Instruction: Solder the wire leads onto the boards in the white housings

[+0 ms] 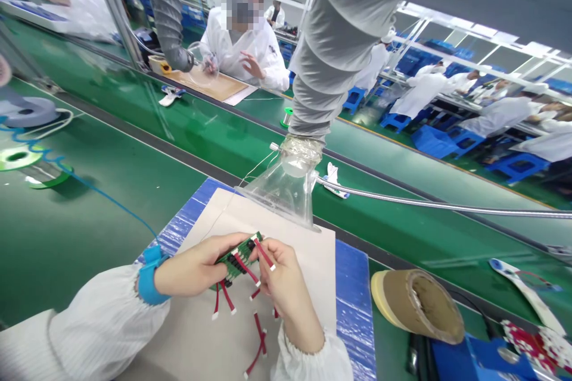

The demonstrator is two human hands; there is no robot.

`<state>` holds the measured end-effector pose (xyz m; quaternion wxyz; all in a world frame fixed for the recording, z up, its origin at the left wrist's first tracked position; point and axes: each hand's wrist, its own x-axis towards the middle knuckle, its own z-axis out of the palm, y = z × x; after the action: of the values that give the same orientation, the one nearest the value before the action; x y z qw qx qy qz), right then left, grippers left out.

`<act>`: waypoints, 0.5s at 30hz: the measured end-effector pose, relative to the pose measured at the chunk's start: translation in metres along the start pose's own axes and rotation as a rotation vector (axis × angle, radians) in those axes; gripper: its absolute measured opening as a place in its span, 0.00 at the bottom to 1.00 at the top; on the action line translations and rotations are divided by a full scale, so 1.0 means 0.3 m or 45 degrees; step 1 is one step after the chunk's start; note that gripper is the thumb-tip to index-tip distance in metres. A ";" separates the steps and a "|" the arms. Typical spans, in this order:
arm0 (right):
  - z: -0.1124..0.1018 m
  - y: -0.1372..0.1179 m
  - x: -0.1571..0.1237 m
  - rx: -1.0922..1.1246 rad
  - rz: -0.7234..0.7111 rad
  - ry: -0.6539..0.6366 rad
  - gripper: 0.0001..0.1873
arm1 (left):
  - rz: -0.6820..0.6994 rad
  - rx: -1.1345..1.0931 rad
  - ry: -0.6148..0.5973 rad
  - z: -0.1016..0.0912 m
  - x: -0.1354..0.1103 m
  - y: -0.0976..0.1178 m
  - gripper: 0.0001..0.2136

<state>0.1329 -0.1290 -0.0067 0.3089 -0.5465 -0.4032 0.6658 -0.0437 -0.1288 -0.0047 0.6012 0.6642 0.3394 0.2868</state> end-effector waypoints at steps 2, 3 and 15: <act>0.003 0.001 -0.001 0.009 0.002 0.012 0.34 | 0.018 0.029 0.030 0.004 -0.001 -0.006 0.21; 0.003 0.001 -0.002 0.013 0.003 0.014 0.34 | 0.032 0.043 0.045 0.007 -0.002 -0.010 0.21; -0.007 -0.012 -0.009 0.062 0.024 -0.061 0.31 | 0.107 0.081 0.060 0.006 -0.006 -0.003 0.21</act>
<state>0.1354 -0.1291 -0.0024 0.3061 -0.5266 -0.3888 0.6912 -0.0435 -0.1312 -0.0058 0.5592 0.6896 0.3341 0.3164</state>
